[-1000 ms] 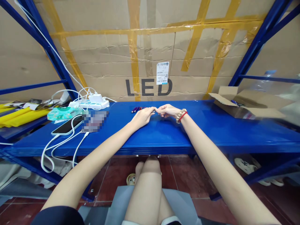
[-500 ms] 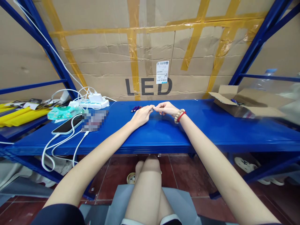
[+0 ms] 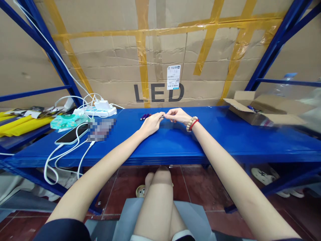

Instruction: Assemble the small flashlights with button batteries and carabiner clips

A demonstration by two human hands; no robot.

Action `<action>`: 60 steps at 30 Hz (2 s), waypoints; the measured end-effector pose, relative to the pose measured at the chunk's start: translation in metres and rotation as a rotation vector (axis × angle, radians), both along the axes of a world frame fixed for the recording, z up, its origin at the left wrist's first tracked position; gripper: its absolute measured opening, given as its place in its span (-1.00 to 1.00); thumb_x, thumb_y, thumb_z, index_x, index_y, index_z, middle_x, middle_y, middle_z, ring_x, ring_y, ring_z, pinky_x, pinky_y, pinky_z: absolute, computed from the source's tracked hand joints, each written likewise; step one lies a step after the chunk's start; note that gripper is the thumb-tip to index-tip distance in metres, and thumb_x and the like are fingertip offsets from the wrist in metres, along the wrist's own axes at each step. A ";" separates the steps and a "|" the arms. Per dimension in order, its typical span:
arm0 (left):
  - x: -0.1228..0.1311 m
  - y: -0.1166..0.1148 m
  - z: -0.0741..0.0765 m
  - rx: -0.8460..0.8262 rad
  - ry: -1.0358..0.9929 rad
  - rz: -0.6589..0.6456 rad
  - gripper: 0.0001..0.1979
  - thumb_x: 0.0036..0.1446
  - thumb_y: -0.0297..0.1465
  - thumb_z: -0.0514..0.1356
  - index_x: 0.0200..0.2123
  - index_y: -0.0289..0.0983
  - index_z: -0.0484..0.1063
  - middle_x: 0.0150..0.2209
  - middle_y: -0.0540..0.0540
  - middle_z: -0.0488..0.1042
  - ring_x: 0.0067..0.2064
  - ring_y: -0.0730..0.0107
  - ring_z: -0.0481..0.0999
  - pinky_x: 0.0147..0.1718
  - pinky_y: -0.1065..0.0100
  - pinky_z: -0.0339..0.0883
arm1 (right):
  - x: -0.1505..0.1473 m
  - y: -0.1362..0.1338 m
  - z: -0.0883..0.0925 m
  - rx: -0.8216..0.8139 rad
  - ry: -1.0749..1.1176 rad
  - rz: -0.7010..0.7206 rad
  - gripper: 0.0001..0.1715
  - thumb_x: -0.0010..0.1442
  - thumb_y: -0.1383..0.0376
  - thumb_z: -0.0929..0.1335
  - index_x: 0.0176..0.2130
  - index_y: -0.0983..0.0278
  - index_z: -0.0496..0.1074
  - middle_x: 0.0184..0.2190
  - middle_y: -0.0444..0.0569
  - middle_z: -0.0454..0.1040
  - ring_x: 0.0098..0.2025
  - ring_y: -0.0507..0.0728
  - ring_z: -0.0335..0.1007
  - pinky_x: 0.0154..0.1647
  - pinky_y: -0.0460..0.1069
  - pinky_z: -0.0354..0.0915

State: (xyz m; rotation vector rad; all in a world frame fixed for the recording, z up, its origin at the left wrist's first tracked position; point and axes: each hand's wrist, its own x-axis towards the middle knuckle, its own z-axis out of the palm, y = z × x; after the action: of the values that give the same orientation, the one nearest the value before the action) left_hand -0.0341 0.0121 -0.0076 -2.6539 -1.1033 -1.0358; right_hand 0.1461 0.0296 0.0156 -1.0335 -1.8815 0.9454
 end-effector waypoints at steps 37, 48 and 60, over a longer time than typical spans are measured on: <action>0.000 -0.001 -0.002 -0.087 0.023 -0.053 -0.78 0.24 -0.43 -0.06 -0.11 -0.25 0.30 -0.13 -0.14 0.49 -0.11 0.24 0.49 -0.17 0.32 0.31 | 0.005 0.005 -0.006 -0.095 -0.196 -0.129 -0.44 -0.24 -0.11 0.45 -0.48 0.33 0.54 -0.65 -0.13 0.36 -0.61 -0.08 0.12 -0.62 -0.14 0.07; -0.001 0.011 -0.005 -0.192 -0.129 -0.064 -0.75 0.26 -0.35 -0.07 -0.13 -0.28 0.35 -0.32 -0.06 0.50 -0.28 0.35 0.49 -0.25 0.42 0.27 | 0.001 0.001 -0.003 0.149 -0.085 -0.103 -0.42 -0.27 -0.05 0.48 -0.38 0.36 0.53 -0.53 -0.06 0.46 -0.60 -0.07 0.22 -0.59 -0.14 0.16; -0.004 0.012 -0.006 -0.230 -0.108 -0.116 -0.74 0.26 -0.34 -0.08 -0.16 -0.29 0.34 -0.39 -0.04 0.44 -0.34 0.39 0.43 -0.34 0.44 0.21 | 0.004 0.005 -0.005 0.321 -0.073 -0.091 -0.50 -0.24 -0.02 0.48 -0.42 0.34 0.54 -0.49 -0.01 0.53 -0.64 -0.03 0.27 -0.57 -0.09 0.21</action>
State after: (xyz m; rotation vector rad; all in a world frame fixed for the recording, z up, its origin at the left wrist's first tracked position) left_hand -0.0377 0.0236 -0.0139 -2.9038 -1.1662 -1.1489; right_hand 0.1500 0.0345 0.0102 -0.9579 -1.9494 0.5363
